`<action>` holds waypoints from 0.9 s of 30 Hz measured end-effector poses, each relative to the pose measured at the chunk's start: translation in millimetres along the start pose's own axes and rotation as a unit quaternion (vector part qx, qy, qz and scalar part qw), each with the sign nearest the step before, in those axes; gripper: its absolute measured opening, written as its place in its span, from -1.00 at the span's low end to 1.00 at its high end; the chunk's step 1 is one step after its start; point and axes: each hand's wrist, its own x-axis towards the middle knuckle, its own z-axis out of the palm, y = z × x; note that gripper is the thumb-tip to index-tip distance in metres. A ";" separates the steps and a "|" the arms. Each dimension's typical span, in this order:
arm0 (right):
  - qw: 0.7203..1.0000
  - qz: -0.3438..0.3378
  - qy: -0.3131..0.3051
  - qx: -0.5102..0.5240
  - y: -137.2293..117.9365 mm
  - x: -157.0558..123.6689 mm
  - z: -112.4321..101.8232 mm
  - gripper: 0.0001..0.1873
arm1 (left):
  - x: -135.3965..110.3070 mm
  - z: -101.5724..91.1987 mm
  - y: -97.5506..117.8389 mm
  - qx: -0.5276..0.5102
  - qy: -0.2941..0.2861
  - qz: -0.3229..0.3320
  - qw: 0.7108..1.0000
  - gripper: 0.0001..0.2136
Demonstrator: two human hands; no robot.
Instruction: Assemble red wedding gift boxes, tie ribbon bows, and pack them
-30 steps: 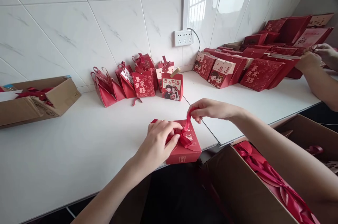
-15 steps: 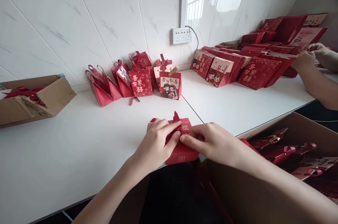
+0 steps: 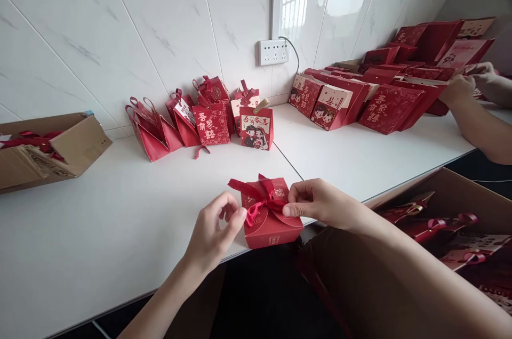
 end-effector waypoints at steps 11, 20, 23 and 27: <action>0.991 -0.003 -0.015 0.135 2.4 4.6 -2.4 -0.49 | -2.9 -6.1 23.2 -0.015 -0.103 -0.087 0.991 -0.72; 0.961 0.024 -0.068 0.268 15.1 8.3 -8.6 -0.59 | 16.6 -22.9 7.6 -0.111 -0.240 -0.094 0.960 -0.74; 0.955 0.028 -0.079 0.285 19.7 9.7 -10.2 -0.60 | 19.7 -23.6 5.2 -0.114 -0.251 -0.086 0.957 -0.75; 0.950 0.035 -0.084 0.298 25.4 12.1 -9.5 -0.60 | 23.8 -23.0 2.5 -0.122 -0.258 -0.080 0.955 -0.77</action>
